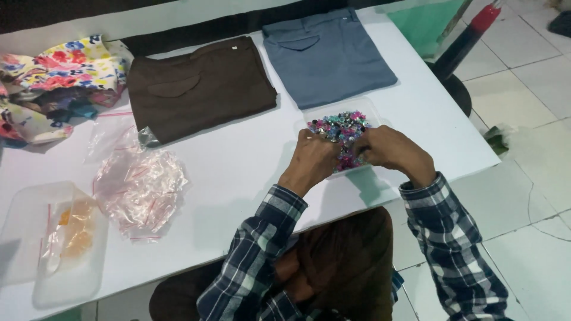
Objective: Sorting and packaging small plastic buttons into transparent plastic bags at a workstation.
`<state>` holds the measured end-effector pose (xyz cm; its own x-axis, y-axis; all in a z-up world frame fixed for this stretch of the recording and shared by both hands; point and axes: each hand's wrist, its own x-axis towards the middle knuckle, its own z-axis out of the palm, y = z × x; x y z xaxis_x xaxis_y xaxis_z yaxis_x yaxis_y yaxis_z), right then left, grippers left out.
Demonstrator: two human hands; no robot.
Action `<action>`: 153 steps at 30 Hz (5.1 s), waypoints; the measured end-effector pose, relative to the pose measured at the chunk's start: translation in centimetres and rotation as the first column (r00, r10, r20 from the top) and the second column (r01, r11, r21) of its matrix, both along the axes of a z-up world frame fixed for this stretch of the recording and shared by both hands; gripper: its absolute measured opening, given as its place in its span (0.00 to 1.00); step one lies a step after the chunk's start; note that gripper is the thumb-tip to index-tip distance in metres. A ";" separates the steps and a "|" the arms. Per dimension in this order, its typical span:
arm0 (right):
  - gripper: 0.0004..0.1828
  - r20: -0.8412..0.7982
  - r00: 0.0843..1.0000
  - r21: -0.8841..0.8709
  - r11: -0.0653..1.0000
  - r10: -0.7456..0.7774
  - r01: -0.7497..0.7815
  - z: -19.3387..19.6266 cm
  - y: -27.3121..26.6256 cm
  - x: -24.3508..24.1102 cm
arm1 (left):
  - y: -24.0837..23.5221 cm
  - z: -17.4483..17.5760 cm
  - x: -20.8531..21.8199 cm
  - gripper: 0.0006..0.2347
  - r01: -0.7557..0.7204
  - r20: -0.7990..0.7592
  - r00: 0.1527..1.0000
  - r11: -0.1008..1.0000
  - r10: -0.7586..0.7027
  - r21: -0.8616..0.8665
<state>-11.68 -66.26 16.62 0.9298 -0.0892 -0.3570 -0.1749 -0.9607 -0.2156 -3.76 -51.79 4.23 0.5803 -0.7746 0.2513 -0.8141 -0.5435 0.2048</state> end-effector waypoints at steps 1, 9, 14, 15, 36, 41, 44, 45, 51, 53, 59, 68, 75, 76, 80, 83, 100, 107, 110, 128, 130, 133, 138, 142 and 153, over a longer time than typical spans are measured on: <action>0.17 0.000 1.000 0.002 1.000 -0.006 0.006 -0.2 -0.1 0.1 | 0.0 0.2 0.0 0.06 0.006 0.000 1.000 1.000 -0.006 0.002; 0.20 -0.077 0.981 0.009 0.984 0.180 -0.179 -8.5 -3.1 2.4 | 0.5 3.2 -1.1 0.05 -0.046 -0.071 0.996 0.996 0.052 0.078; 0.22 -0.007 0.982 0.030 0.982 0.187 -0.187 -5.2 -0.8 2.5 | -0.3 1.0 0.2 0.08 -0.059 -0.032 0.998 0.995 0.062 0.078; 0.22 0.023 0.984 0.011 0.985 0.174 -0.174 -5.8 -1.3 2.8 | -0.5 0.8 0.4 0.09 -0.060 -0.022 0.998 0.996 0.062 0.069; 0.17 0.061 0.992 0.301 0.950 -0.107 0.084 -3.6 -3.3 4.5 | -1.4 -1.4 1.2 0.07 -0.095 -0.069 0.993 0.995 0.093 -0.023; 0.12 0.047 0.999 -0.202 0.979 0.025 -0.015 -4.0 -3.0 3.2 | -1.3 -1.7 1.3 0.06 -0.076 -0.075 0.994 0.997 0.074 -0.030; 0.09 -0.019 0.999 -0.345 0.938 0.033 -0.038 -7.2 -4.0 4.1 | -1.5 -2.3 1.5 0.06 -0.076 -0.067 0.995 0.996 0.073 -0.038; 0.08 -0.043 0.998 -0.377 0.925 0.038 -0.051 -8.9 -4.7 4.9 | -1.6 -2.5 1.6 0.06 -0.082 -0.060 0.995 0.995 0.079 -0.052; 0.18 -0.205 0.976 -0.168 0.985 -0.076 0.041 -7.3 -3.1 4.5 | -1.5 -2.2 1.4 0.05 -0.074 -0.036 0.997 0.995 0.072 -0.060; 0.17 -0.174 0.980 -0.067 0.994 -0.099 0.088 -6.2 -2.7 3.9 | -1.2 -1.6 1.0 0.07 -0.079 -0.045 0.996 0.996 0.077 -0.052; 0.22 -0.073 0.969 0.340 0.908 -0.236 0.246 -10.3 -5.5 4.5 | -0.8 0.3 0.1 0.12 -0.090 -0.084 0.993 0.995 0.086 -0.051; 0.25 -0.121 0.848 0.877 0.345 -0.516 0.335 -10.2 -5.0 4.1 | 0.0 0.7 0.5 0.20 0.003 -0.131 0.991 0.985 -0.026 -0.172; 0.28 0.038 0.879 0.927 0.345 -0.476 0.147 -8.9 -3.6 3.2 | -2.6 -5.7 2.9 0.13 -0.052 -0.092 0.995 0.974 0.033 -0.219; 0.28 0.038 0.879 0.927 0.345 -0.476 0.146 -8.8 -3.5 3.1 | -2.4 -4.9 2.4 0.13 -0.052 -0.091 0.995 0.975 0.032 -0.218; 0.20 0.149 0.849 0.893 0.438 -0.506 0.104 -8.6 -3.6 3.5 | -1.7 -3.2 2.1 0.10 -0.090 -0.027 0.996 0.970 0.086 -0.225; 0.14 0.231 0.825 0.842 0.531 -0.515 0.096 -9.1 -3.6 3.6 | -1.1 -2.0 1.6 0.09 -0.112 -0.007 0.994 0.964 0.113 -0.239; 0.23 0.407 0.914 0.014 1.000 0.010 -0.017 -10.2 -2.6 4.1 | -1.8 -1.1 1.5 0.16 -0.166 -0.087 0.983 0.984 0.161 -0.061; 0.17 0.438 0.879 0.293 0.954 -0.191 0.061 -7.6 -5.2 2.6 | -2.8 -3.5 2.1 0.16 -0.139 -0.142 0.983 0.972 0.114 -0.188; 0.19 0.348 0.931 0.129 0.989 -0.113 0.072 -7.3 -5.2 2.3 | -3.7 -3.4 1.9 0.15 -0.127 -0.107 0.988 0.981 0.113 -0.144; 0.16 0.281 0.957 0.088 0.995 -0.069 0.045 -4.7 -4.1 2.4 | -3.6 -1.9 1.5 0.13 -0.092 -0.044 0.995 0.996 0.093 0.015; 0.17 0.233 0.971 0.058 0.997 -0.061 0.049 -4.0 -3.5 1.7 | -3.4 -1.5 1.1 0.14 -0.085 -0.057 0.995 0.996 0.085 0.011; 0.14 0.098 0.995 -0.089 0.996 -0.010 0.019 -7.0 -4.5 2.7 | -3.0 -0.2 0.5 0.15 -0.095 -0.072 0.993 0.995 0.095 -0.002; 0.08 0.193 0.977 -0.178 0.983 0.088 -0.053 -12.4 -6.0 5.2 | -3.2 -1.9 1.3 0.16 -0.071 -0.131 0.989 0.996 0.063 -0.057; 0.11 0.271 0.962 -0.055 0.998 0.027 -0.012 -8.7 -4.7 4.4 | -2.9 -1.8 1.2 0.15 -0.068 -0.180 0.982 0.995 0.055 -0.068; 0.15 0.257 0.950 0.373 0.925 -0.178 0.072 -5.1 -4.4 1.7 | -2.9 -1.5 0.8 0.20 -0.091 -0.313 0.950 0.968 0.013 -0.235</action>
<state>-10.01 -70.68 11.53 0.9854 -0.1280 -0.1121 -0.1697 -0.7854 -0.5953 -2.92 -54.67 2.70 0.6972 -0.6784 0.2317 -0.6620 -0.4852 0.5712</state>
